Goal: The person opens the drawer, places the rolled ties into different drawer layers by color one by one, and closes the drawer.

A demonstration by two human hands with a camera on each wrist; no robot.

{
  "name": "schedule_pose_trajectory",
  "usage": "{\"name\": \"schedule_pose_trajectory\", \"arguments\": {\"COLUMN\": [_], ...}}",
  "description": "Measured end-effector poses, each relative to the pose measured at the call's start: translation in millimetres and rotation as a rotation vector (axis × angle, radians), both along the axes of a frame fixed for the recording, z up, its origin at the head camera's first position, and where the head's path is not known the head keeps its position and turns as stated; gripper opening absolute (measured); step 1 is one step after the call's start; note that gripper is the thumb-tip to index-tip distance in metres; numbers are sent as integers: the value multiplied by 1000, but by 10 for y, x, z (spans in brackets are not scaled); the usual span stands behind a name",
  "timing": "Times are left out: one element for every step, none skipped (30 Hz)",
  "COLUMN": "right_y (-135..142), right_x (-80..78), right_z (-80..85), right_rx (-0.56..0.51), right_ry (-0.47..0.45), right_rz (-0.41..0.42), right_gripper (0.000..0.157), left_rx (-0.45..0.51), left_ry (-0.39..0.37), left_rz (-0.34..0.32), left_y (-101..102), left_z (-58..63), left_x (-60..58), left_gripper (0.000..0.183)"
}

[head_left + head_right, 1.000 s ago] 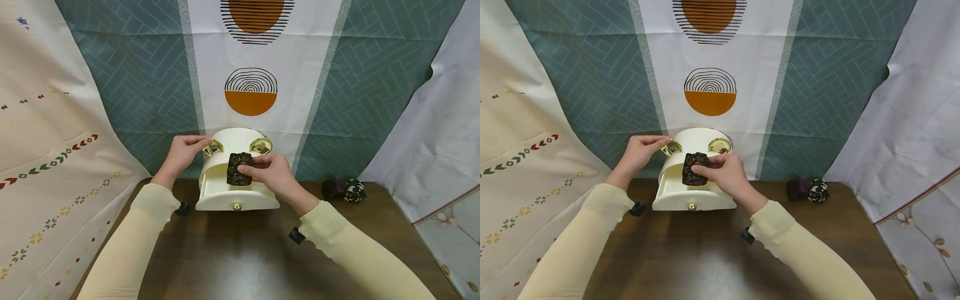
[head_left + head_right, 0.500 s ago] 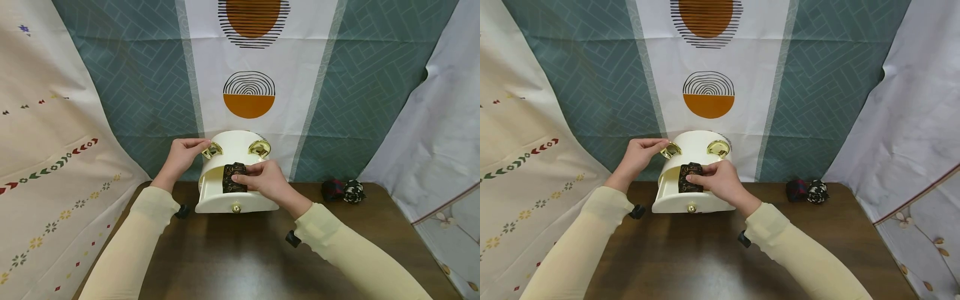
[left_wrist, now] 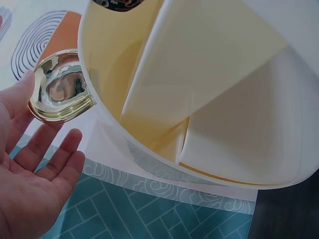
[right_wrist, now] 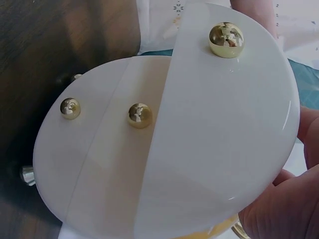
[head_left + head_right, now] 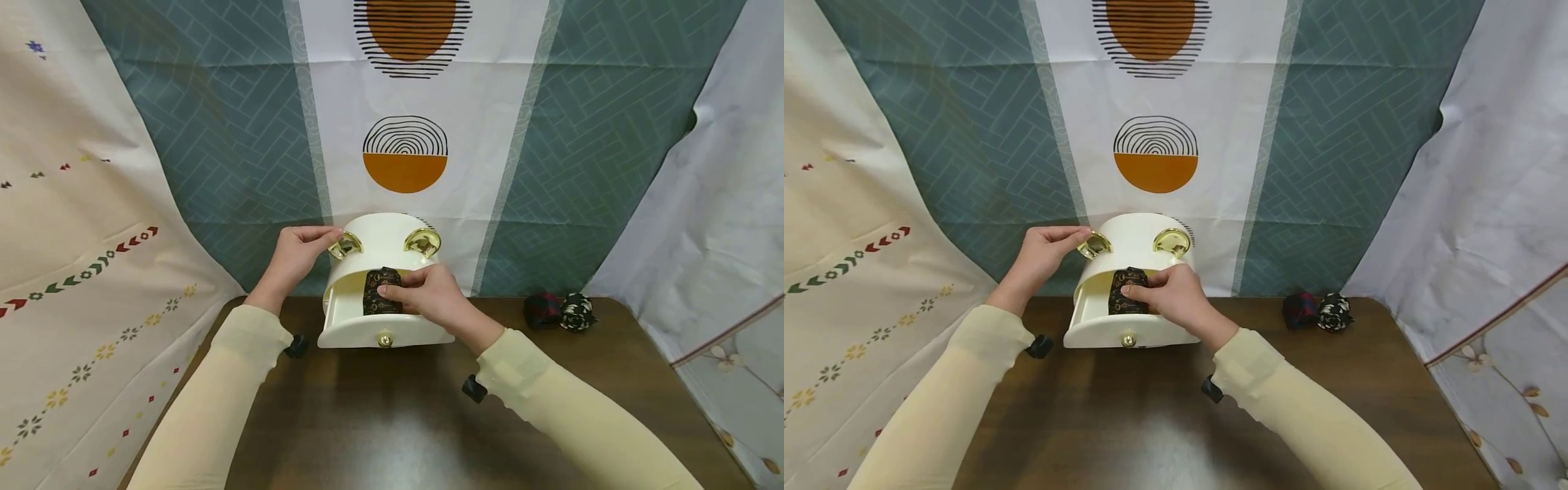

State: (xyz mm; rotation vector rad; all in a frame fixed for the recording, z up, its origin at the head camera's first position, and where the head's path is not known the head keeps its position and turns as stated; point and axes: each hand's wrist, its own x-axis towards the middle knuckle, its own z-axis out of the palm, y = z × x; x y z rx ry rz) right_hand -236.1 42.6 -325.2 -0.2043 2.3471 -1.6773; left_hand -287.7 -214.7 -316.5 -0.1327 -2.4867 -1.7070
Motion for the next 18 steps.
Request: {"name": "schedule_pose_trajectory", "arguments": {"right_y": [-5,-10,-15,-20,-25,-30,-35,-40,-45,-49,-55,-60,-65,-69,-74,-76,-78,-80], "right_x": [-6,-14,-21,-29,-36,-42,-49,-55,-58,-58,-59,-59,-59,-57,-54,-52,-51,-48], "right_z": [1,3,7,11,15,19,20,19,17,13,4,-6,-15,-25,-33,-41,-49,-50], "right_rx": [14,24,36,43,46,53,56,56,60,60,61,69,75,82,88,94,97,104], "right_ry": [2,4,6,6,0,-3,-10,-14,-18,-21,-23,-22,-21,-21,-24,-26,-25,-24], "right_rz": [5,7,13,17,25,33,39,43,45,46,46,44,44,45,47,54,53,57], "right_gripper": [56,51,47,42,38,35,33,33,33,34,35,36,36,37,38,39,37,37], "left_rx": [-1,-2,-3,-4,-5,-8,-10,-10,-12,-11,-8,-8,-6,-5,-4,-3,-2,-2], "left_ry": [3,8,12,15,16,16,15,15,12,9,7,5,3,1,-1,-2,-2,0], "left_rz": [0,-1,-2,-1,-1,1,1,0,-1,-1,-2,-2,-2,-1,-1,-1,0,0], "left_y": [-1,-2,-3,-4,-3,-3,-3,-3,-2,-1,-1,-1,-2,-4,-5,-6,-6,-4], "left_z": [6,13,20,28,34,38,39,39,41,39,36,32,27,22,17,9,2,-3], "left_x": [-1,-3,-7,-11,-14,-18,-21,-24,-23,-21,-19,-15,-10,-6,-2,0,2,3], "left_gripper": [42,42,42,42,42,42,43,43,43,43,42,42,41,41,41,41,41,41]}}
